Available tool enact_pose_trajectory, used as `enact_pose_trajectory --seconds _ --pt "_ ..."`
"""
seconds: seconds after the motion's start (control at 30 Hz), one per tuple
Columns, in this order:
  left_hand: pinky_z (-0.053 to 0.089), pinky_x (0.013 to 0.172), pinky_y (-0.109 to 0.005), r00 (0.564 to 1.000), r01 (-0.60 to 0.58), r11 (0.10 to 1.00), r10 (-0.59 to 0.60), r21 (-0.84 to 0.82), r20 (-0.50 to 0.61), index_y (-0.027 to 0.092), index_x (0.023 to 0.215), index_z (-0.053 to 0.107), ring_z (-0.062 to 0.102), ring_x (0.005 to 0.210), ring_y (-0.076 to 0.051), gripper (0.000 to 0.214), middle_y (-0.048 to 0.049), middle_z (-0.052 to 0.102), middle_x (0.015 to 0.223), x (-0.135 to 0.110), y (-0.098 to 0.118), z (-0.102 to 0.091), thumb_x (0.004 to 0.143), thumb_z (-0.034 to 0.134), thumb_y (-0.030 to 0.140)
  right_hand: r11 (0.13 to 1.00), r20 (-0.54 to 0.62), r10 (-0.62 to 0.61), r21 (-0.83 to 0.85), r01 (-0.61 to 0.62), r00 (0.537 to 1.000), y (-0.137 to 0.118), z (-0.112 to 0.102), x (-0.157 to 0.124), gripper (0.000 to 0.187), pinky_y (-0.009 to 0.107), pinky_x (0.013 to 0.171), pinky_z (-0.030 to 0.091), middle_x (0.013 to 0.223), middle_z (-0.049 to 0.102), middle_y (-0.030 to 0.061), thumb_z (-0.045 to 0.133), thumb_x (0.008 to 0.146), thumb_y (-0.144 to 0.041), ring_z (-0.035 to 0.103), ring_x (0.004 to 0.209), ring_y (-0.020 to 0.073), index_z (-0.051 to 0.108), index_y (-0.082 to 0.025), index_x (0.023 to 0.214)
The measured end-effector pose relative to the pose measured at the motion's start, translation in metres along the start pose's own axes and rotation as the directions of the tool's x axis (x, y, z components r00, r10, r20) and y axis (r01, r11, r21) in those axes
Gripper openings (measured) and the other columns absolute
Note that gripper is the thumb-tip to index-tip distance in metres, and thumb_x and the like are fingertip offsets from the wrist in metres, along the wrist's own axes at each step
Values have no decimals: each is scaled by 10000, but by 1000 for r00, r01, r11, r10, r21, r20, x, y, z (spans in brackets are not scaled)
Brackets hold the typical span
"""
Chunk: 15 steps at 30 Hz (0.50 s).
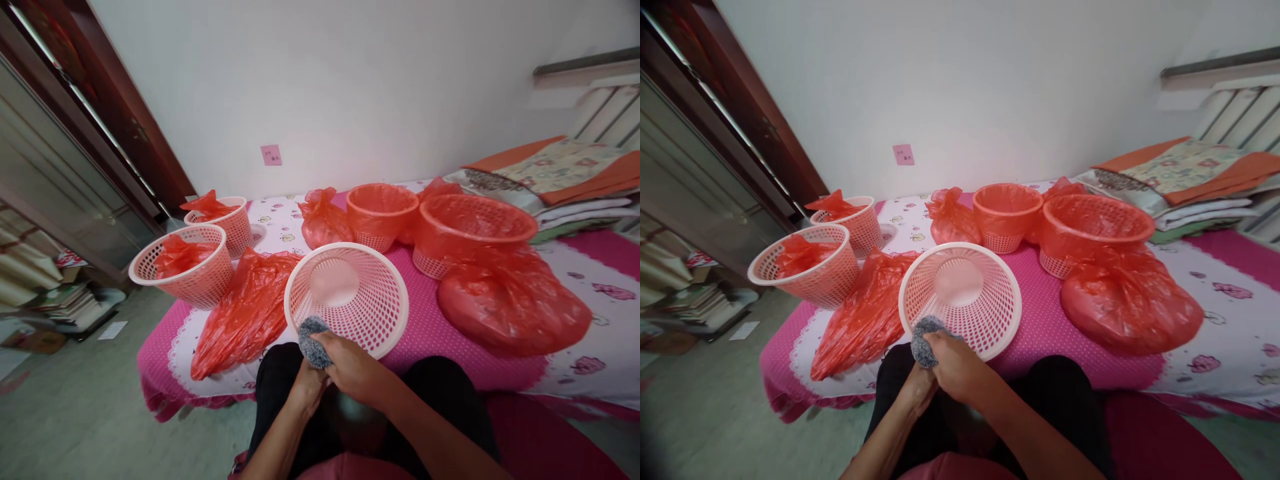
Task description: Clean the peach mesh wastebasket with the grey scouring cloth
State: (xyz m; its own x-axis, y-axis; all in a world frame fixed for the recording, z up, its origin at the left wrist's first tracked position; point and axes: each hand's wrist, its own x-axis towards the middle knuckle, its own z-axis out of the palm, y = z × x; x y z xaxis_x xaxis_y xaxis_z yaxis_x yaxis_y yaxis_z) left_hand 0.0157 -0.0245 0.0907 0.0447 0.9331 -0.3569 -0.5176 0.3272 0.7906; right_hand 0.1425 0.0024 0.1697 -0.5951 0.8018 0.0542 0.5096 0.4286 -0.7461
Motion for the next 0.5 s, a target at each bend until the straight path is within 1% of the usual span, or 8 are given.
enact_pose_trajectory --seconds 0.13,0.23,0.33,0.4,0.5 --pt "592 961 -455 1000 -10 1000 11 -8 6 166 1022 717 748 1070 -348 588 -99 804 897 0 -1 -1 497 982 161 997 -5 -11 71 11 1000 -6 -6 -1 675 452 1179 454 1422 680 157 518 756 -34 623 1346 297 617 -152 1413" --pt "585 974 -463 1000 -7 1000 7 1 13 154 977 735 742 1088 -363 539 -117 804 896 -1 1 0 499 984 169 991 -11 -20 130 21 1000 -8 -9 -2 674 456 1188 443 1410 690 148 523 743 -23 628 1341 290 627 -153 1397" --pt "579 987 -471 1000 -8 1000 8 0 18 150 944 747 733 1113 -377 503 -131 805 907 -2 2 1 506 992 188 988 -13 -10 153 12 1000 -10 -11 -2 662 443 1152 467 1360 716 132 535 730 -16 655 1293 285 645 -173 1363" --pt "574 997 -473 1000 -9 1000 9 6 18 150 925 753 724 1134 -384 483 -136 805 914 -2 3 1 512 998 203 982 -32 -15 190 21 999 -11 -11 -2 614 424 1110 492 1307 739 116 547 739 -20 678 1239 279 672 -190 1315" --pt "567 1017 -472 1000 -15 1000 15 6 2 153 931 765 713 1161 -391 504 -137 806 930 -1 2 0 502 1015 235 952 -74 -41 301 62 996 -10 -9 0 478 392 1060 511 1219 769 74 575 776 -48 704 1156 259 722 -218 1197"
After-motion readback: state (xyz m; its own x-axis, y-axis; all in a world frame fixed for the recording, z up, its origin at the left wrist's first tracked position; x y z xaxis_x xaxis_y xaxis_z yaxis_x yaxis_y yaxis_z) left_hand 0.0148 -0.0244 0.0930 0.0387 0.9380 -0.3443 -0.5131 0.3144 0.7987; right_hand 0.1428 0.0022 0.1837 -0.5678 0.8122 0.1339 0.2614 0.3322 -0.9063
